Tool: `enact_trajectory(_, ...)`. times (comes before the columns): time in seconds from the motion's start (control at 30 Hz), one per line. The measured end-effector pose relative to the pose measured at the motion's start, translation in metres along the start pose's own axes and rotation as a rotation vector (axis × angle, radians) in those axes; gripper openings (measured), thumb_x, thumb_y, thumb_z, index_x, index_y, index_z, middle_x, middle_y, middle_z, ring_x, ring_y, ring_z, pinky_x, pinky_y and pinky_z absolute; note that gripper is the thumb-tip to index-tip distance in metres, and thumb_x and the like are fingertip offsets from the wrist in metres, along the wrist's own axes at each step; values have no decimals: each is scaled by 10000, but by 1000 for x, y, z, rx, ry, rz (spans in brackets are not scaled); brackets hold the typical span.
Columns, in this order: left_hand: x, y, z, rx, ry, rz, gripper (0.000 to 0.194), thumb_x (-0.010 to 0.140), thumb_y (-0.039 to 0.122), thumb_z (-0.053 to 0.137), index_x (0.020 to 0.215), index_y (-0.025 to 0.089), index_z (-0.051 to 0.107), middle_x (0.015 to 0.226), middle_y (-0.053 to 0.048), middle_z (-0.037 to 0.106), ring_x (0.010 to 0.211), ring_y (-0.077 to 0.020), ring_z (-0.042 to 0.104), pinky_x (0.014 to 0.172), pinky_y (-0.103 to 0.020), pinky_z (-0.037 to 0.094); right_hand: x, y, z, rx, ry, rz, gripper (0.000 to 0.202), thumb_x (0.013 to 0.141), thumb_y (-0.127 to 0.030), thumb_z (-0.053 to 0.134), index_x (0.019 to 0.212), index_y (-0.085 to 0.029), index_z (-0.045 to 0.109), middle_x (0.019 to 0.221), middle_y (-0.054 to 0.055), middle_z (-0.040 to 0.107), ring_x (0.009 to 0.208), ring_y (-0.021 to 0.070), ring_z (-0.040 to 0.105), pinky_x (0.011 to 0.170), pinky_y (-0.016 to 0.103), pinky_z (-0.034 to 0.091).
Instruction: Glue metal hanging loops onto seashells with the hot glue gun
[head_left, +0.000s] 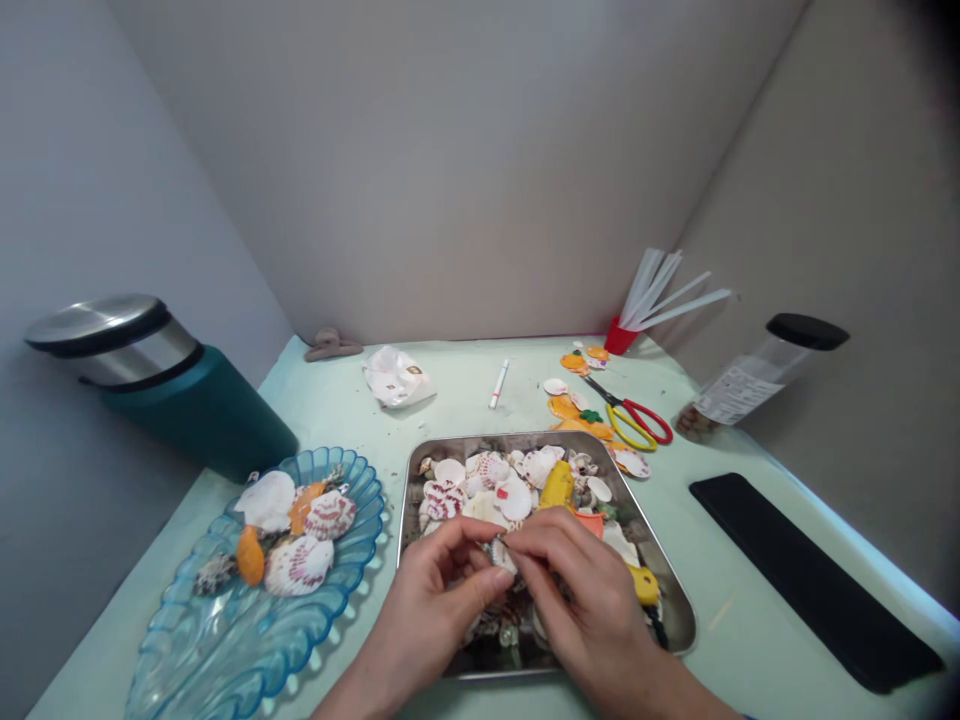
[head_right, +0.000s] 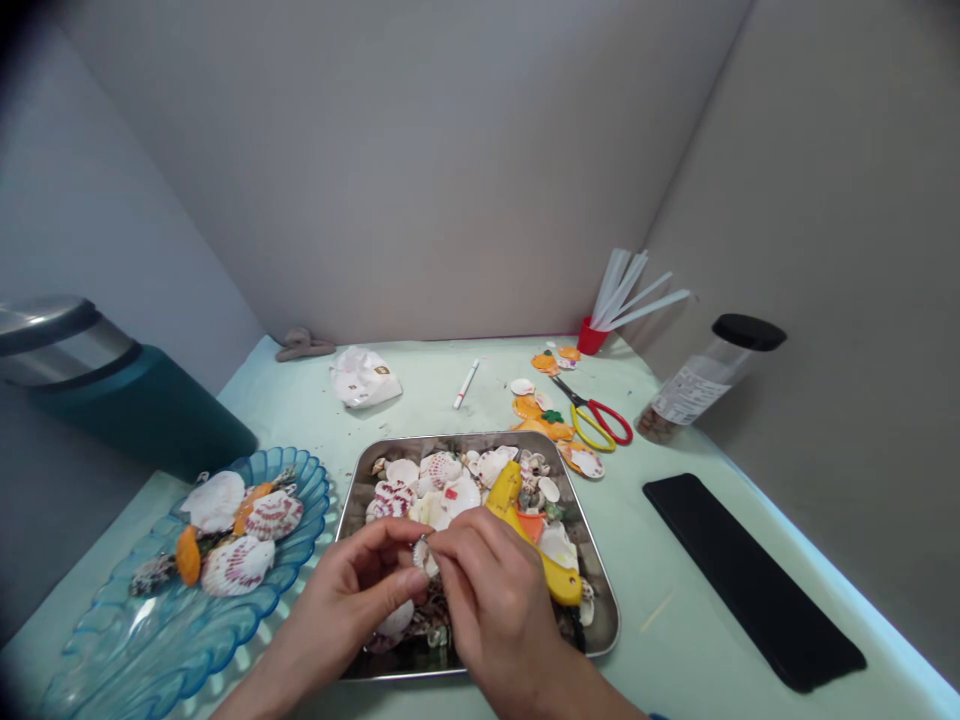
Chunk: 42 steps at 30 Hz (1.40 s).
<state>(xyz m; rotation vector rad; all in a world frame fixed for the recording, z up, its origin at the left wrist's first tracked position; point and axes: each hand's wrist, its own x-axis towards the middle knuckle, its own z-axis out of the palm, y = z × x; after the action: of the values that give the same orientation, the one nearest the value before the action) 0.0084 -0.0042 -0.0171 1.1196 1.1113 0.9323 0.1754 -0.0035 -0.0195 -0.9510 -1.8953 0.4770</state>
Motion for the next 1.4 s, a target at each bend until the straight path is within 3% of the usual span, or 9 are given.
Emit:
enact_trajectory(0.27, -1, 2, 2, -30, 4, -5, 225, 735, 255, 722, 926, 166, 642, 650, 36, 569, 606, -89, 493, 592, -191, 404, -1, 0, 0, -9, -26, 22, 167, 885, -54, 474, 924, -174, 583, 823, 61, 569, 755, 183, 562, 661, 311, 463)
enact_trajectory(0.57, -3, 3, 4, -114, -38, 11, 300, 828, 339, 642, 1064, 183, 542, 627, 26, 611, 624, -107, 569, 636, -210, 441, -1, -2, 3, 7, -24, 57, 164, 908, -101, 480, 1022, -193, 554, 886, 58, 585, 806, 184, 566, 706, 320, 470)
enact_trajectory(0.77, -4, 6, 4, -145, -37, 23, 292, 852, 375, 604, 1068, 186, 552, 740, 4, 616, 631, -106, 578, 614, -214, 447, 1, -4, 0, 14, -36, 40, 240, 909, -99, 478, 1121, -190, 545, 922, 63, 593, 840, 182, 571, 730, 317, 483)
enact_trajectory(0.97, -2, 6, 5, -139, -28, -13, 269, 888, 380, 541, 1061, 175, 555, 600, 33, 577, 572, -98, 548, 601, -201, 429, 3, -7, -1, 45, -80, 57, 256, 896, -123, 527, 1139, -195, 563, 943, 63, 601, 855, 183, 581, 751, 313, 495)
enact_trajectory(1.4, -2, 8, 7, -129, 9, -17, 234, 864, 324, 550, 1057, 193, 533, 756, 21, 605, 560, -85, 550, 569, -200, 430, 0, -3, 2, -12, -128, 82, 240, 889, -132, 550, 1116, -203, 580, 923, 59, 584, 825, 190, 576, 713, 325, 490)
